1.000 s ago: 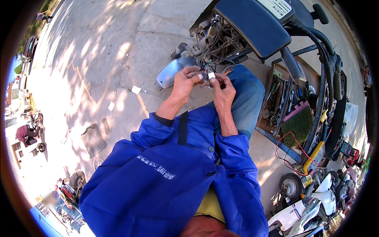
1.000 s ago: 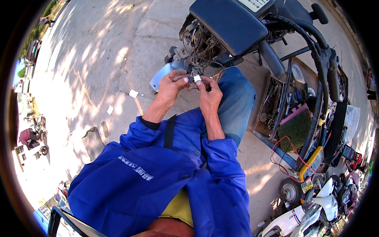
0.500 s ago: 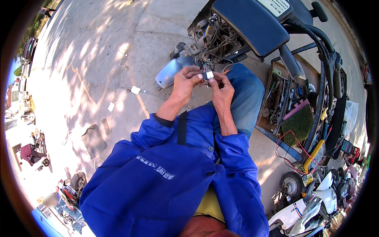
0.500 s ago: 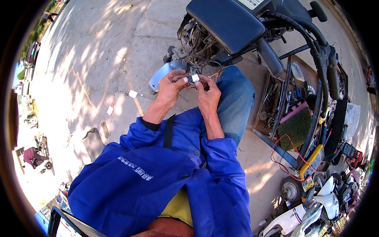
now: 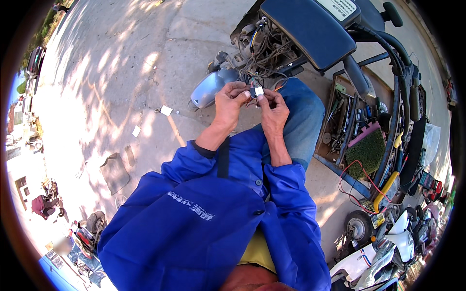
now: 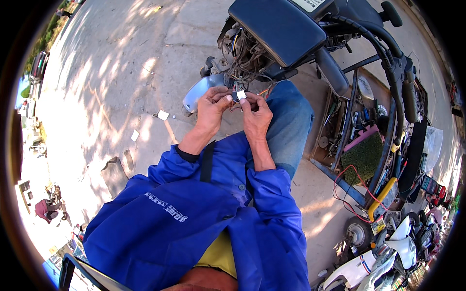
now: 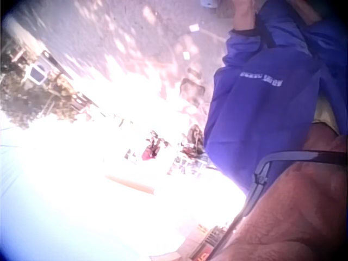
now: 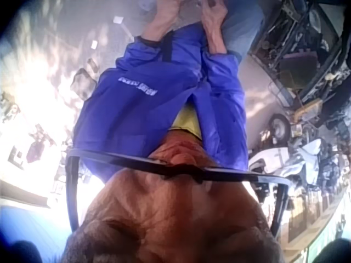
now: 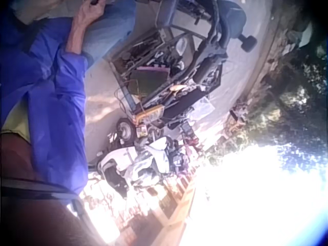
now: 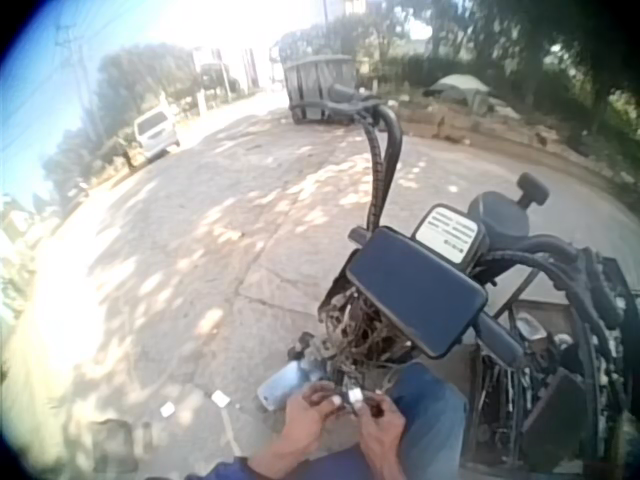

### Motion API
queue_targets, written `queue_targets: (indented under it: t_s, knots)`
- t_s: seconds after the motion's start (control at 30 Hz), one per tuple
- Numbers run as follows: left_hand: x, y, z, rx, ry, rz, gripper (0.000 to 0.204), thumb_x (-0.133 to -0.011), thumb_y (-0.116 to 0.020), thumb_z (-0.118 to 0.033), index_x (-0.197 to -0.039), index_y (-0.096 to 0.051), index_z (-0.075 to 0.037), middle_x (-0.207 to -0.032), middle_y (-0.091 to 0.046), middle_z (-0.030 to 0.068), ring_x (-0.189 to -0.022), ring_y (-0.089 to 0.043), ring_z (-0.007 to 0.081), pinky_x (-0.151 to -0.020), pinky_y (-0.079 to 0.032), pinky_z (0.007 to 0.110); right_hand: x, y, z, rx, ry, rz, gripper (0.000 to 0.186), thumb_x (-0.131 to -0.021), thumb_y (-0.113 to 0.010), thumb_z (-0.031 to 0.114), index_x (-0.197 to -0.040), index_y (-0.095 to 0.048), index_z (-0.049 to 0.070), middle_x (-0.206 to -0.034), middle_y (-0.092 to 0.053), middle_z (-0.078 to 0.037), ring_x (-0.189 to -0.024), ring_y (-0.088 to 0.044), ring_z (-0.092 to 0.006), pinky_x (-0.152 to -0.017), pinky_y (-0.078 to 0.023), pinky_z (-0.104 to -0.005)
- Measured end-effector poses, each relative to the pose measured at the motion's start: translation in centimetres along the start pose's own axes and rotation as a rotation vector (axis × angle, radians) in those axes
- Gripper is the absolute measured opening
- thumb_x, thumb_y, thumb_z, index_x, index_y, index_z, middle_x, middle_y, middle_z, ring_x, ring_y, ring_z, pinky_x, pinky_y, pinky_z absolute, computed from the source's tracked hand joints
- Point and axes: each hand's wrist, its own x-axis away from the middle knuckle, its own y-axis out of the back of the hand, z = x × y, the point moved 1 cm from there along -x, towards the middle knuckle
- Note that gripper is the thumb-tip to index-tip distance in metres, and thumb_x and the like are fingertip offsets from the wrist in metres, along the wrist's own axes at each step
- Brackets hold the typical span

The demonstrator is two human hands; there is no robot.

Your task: The person repairs the electrical system of a scooter by hand, manipulating wires and connectors near the handlebars. They use a yellow multimeter to test the electrical connections and a screwdriver to adjust components within the wiring harness.

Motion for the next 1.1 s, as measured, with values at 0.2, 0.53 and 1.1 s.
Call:
queue_targets:
  t_s: [0.2, 0.53, 1.1]
  knots:
    - [0.3, -0.5, 0.0, 0.006, -0.034, -0.033, 0.031, -0.094, -0.071, 0.005, -0.123, -0.060, 0.006, -0.114, -0.072, 0.0172, -0.088, -0.071, 0.0193, -0.071, -0.058, 0.032, 0.0, 0.0, 0.1, 0.002, 0.012, -0.009, 0.019, -0.089, -0.077, 0.003, -0.108, -0.075, -0.002, -0.091, -0.074, -0.003, -0.074, -0.063, -0.0062, -0.069, -0.053, -0.0228]
    - [0.3, -0.5, -0.3, 0.024, 0.023, -0.011, 0.032, -0.096, -0.069, 0.004, -0.125, -0.058, 0.005, -0.114, -0.071, 0.0165, -0.090, -0.070, 0.0196, -0.073, -0.057, 0.033, 0.0, 0.1, -0.1, 0.009, 0.025, -0.008, 0.019, -0.090, -0.078, 0.005, -0.107, -0.075, -0.002, -0.090, -0.074, -0.002, -0.072, -0.060, -0.0051, -0.067, -0.051, -0.0222]
    - [1.0, -1.8, -1.9, -0.205, 0.050, 0.053, 0.039, -0.093, -0.074, -0.003, -0.129, -0.060, 0.005, -0.111, -0.072, 0.0126, -0.092, -0.067, 0.0156, -0.076, -0.055, 0.030, 0.2, 0.5, -0.5, 0.031, 0.076, 0.032, 0.025, -0.090, -0.074, -0.001, -0.116, -0.076, 0.000, -0.094, -0.072, 0.000, -0.075, -0.055, -0.0055, -0.069, -0.048, -0.0228]
